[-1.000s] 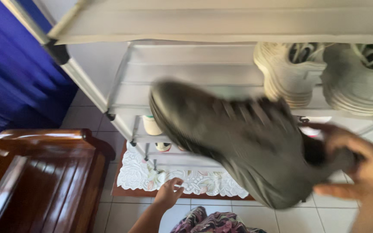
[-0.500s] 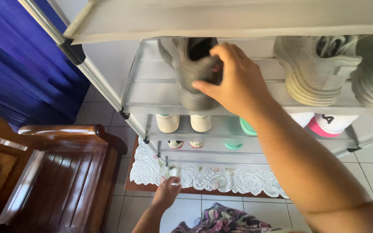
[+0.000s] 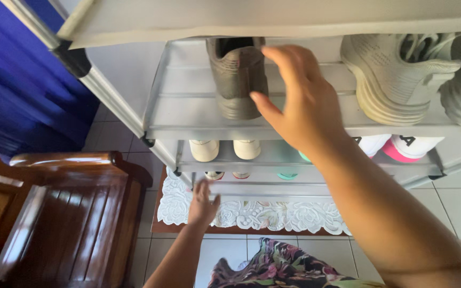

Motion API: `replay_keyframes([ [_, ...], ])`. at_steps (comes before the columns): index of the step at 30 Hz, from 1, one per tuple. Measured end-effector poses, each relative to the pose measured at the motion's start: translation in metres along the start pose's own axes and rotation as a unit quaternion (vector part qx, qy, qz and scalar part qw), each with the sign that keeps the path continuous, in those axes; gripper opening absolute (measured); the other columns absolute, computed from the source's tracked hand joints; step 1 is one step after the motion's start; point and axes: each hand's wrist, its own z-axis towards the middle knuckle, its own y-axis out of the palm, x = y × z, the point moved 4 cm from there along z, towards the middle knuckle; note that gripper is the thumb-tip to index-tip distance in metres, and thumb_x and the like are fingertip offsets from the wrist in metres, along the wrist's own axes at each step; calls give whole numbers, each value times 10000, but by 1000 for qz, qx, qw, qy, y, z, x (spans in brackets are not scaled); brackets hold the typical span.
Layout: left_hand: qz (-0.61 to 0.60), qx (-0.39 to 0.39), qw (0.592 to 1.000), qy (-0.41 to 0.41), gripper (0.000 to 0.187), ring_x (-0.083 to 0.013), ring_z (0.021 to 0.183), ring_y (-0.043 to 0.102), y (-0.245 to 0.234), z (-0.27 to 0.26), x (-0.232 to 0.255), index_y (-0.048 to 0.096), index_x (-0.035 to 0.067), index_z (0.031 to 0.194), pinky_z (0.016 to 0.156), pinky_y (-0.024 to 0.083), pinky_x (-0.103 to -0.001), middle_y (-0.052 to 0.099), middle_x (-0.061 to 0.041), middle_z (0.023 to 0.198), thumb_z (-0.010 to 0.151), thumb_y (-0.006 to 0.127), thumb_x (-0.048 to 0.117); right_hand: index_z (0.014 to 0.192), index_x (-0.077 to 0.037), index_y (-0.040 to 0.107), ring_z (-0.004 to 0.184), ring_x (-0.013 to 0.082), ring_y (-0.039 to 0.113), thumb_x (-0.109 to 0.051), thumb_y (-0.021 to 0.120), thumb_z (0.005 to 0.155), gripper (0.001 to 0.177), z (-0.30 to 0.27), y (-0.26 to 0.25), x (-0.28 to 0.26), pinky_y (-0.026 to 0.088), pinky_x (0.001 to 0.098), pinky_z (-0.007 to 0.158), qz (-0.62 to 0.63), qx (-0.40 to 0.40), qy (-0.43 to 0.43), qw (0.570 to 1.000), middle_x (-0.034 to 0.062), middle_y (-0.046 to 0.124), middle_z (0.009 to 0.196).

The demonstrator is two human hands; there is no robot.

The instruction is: The person rearranges multiple pairs of shoes on a multi-tier shoe rack. They pick up shoes from different shelves, move them to other positions, and place them back on the rack, handling various styles including sneakers and cleats.

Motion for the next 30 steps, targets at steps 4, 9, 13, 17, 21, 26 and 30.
replay_keyframes([
  [4,94,69,992,45,586,-427,1128,607,-1,33,14,552,61,1332,857,559,-502,527,-220,1378,819,743,268,1278,-22,609,1243,354,652,-61,792,941,385,-45,-29,2,569,431,1027,17,34,16,999,165,644,1329],
  [9,220,-91,970,-53,460,-353,1092,697,11,74,3,639,156,1252,907,571,-495,705,-144,1212,919,670,472,1067,-12,663,1023,304,724,14,721,879,199,-112,-44,9,579,369,891,68,2,83,994,146,714,1133],
  [13,193,-91,977,8,435,-367,1026,699,-12,56,37,732,143,1094,873,563,-493,734,-152,1108,838,746,496,1007,-26,675,914,255,749,19,726,842,179,-164,-42,21,599,330,788,111,-75,131,982,113,738,1038],
  [17,138,17,987,85,491,-345,843,723,-63,6,73,702,75,1003,733,587,-456,719,-108,1028,726,826,460,988,-36,691,885,246,762,6,738,804,194,-205,-43,33,603,330,749,124,-102,184,970,93,757,998],
  [21,134,-32,989,54,441,-230,635,695,-117,-43,88,742,81,907,606,553,-394,695,-62,788,701,850,456,976,-40,696,870,239,765,-10,743,803,181,-234,-46,41,604,331,735,131,-131,218,958,81,763,975],
  [26,110,-208,971,-36,459,-173,541,562,-187,-85,102,763,112,956,512,440,-340,614,-55,649,657,975,388,961,-45,709,819,211,775,-24,749,812,155,-253,-47,45,613,320,686,166,-170,258,937,71,774,944],
  [30,-282,-192,867,363,398,-245,919,684,-241,-113,158,675,-4,1084,772,519,-386,694,-137,958,796,900,153,957,-45,716,802,196,777,-33,749,818,143,-261,-54,48,615,313,669,171,-172,267,933,59,774,918],
])
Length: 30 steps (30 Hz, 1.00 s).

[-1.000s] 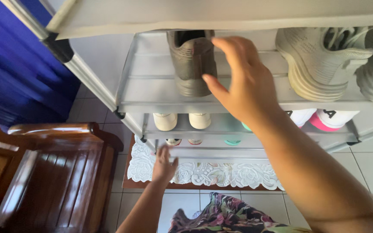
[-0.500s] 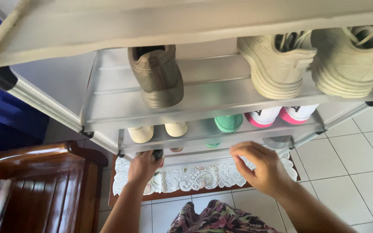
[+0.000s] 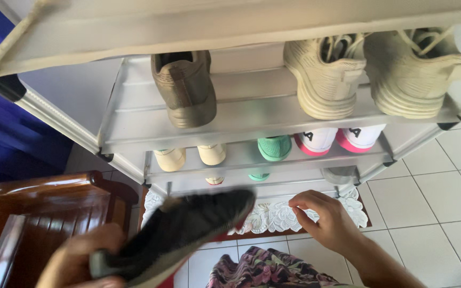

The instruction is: The person rearranges multiple pairs of shoes on a multi-tier shoe rack. They pick up shoes from different shelves, move them to other positions, and place them back on the rack, handling various styles including sneakers and cleats.

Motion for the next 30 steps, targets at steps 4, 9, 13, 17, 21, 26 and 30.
replay_keyframes([
  [4,-134,154,978,46,484,-278,1071,651,9,22,44,639,-29,1151,984,489,-425,668,-179,1103,756,887,105,946,-40,713,807,193,773,-30,746,826,125,-13,-12,3,608,313,695,-1,20,-16,1000,56,773,905],
  [9,98,288,953,-8,566,-247,966,657,62,95,65,641,-21,1071,879,522,-361,663,-154,1043,609,898,182,946,-32,720,799,188,771,-24,742,816,132,-41,-28,21,608,307,709,-13,41,14,999,64,773,902],
  [13,362,213,905,71,474,-292,823,687,98,181,55,652,-10,978,706,546,-386,679,-154,941,706,937,255,962,-37,734,806,179,787,-22,738,808,154,-54,-42,35,621,290,708,-19,71,54,996,74,781,931],
  [17,424,226,864,149,413,-338,750,683,122,239,33,661,37,930,627,539,-422,671,-127,894,801,939,314,1013,-36,727,855,191,776,-10,722,831,184,-39,-70,23,611,301,765,-29,129,0,991,93,778,1004],
  [21,444,239,836,216,429,-338,761,682,126,284,0,647,49,984,632,555,-425,664,-111,937,839,937,330,1179,14,658,1069,303,717,-14,740,878,313,-2,-109,-14,566,373,934,-139,249,-96,954,168,709,1174],
  [26,463,249,830,185,452,-327,714,682,124,306,-27,643,62,993,593,554,-422,662,-94,913,813,939,352,1400,-18,499,1306,339,585,-70,863,952,580,68,-133,-42,566,372,1043,-165,298,-174,924,200,513,1443],
  [30,447,247,843,170,482,-352,812,682,124,306,-19,627,55,1057,669,561,-442,653,-112,998,823,939,338,1526,-35,362,1430,388,489,-124,930,931,828,112,-137,-44,511,463,1164,-171,285,-155,930,229,436,1518],
])
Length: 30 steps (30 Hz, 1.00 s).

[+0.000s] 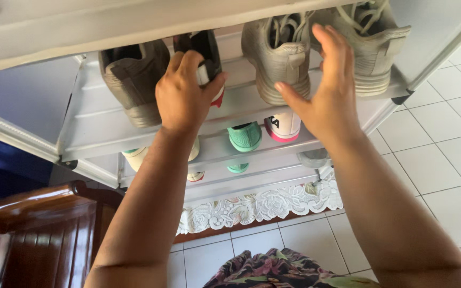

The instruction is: The person rearranges multiple pairs of shoes on a multi-tier shoe rack. They pick up shoes from different shelves, move them to other positions, and place them back on the rack, handling various styles including sneakers and cleats.

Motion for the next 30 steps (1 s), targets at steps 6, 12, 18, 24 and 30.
replay_keyframes([
  [6,-65,49,996,24,312,-357,900,608,-65,-28,-7,599,-5,1125,725,517,-422,603,-144,1030,896,800,65,1491,-75,418,1349,431,547,-161,974,835,864,10,25,7,502,489,1091,-18,-3,28,999,233,513,1486],
  [12,-15,4,991,-133,70,-180,634,564,-82,-166,-55,640,55,878,601,446,-359,647,-50,797,916,665,3,1384,-64,457,1145,411,683,-125,937,884,695,5,29,23,557,468,960,-12,-15,100,995,219,648,1285],
  [18,227,-72,964,-115,525,-361,1137,574,-62,-198,-120,577,1,1247,967,495,-537,637,-194,1216,835,778,259,1385,-21,430,1133,329,710,-101,923,918,684,-10,5,12,585,414,918,-3,-31,92,995,222,641,1395],
  [24,225,-110,950,-185,676,-474,1132,547,-50,-204,-169,601,-41,1248,939,485,-546,625,-274,1226,789,855,386,1359,33,309,1208,282,662,56,801,894,677,-36,-53,-14,626,335,913,77,-50,106,990,305,520,1470],
  [30,100,-156,949,-256,424,-427,1083,642,-79,-190,-148,690,17,1153,940,525,-507,699,-196,1159,805,806,230,1368,53,280,844,249,702,28,783,856,717,-112,-119,24,569,280,609,50,-74,294,952,296,646,1268],
])
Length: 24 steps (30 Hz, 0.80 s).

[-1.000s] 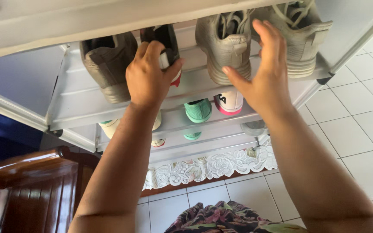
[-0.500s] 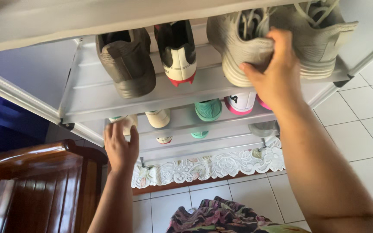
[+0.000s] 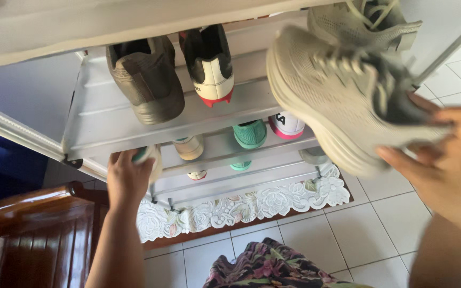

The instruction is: The person rearranges multiple pairs of shoes on a multi-tier shoe rack. They pick up shoes from different shelves, move them to other positions, and place them back on the rack, handling various styles including sneakers and cleats.

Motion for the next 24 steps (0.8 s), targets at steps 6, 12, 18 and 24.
replay_keyframes([
  [6,-51,-170,979,-102,444,-252,973,754,-108,-66,14,698,60,1191,820,599,-412,746,-109,1080,781,793,202,1439,67,387,934,258,764,22,778,820,733,-36,-42,94,596,328,774,26,-95,38,994,277,720,1157],
  [12,-133,-341,927,-80,445,-300,1106,674,-126,-135,-44,688,58,1209,899,585,-432,634,-153,1262,806,781,222,1434,-16,464,996,245,727,-16,849,768,769,-56,-48,119,586,351,829,93,-222,56,969,213,694,1163],
  [18,-176,-404,898,-8,448,-348,1238,593,-62,-198,-128,679,55,1228,979,570,-453,521,-197,1444,831,770,242,1430,-99,541,1058,231,690,-53,920,716,810,-77,-11,140,576,374,883,55,-370,132,918,148,669,1168],
  [24,-172,-486,851,-98,461,-384,1297,567,-20,-205,-147,609,80,1295,1005,595,-484,415,-212,1558,889,742,254,1345,-105,609,882,157,593,-107,946,671,754,-100,79,179,562,341,729,39,-289,242,925,52,567,995],
])
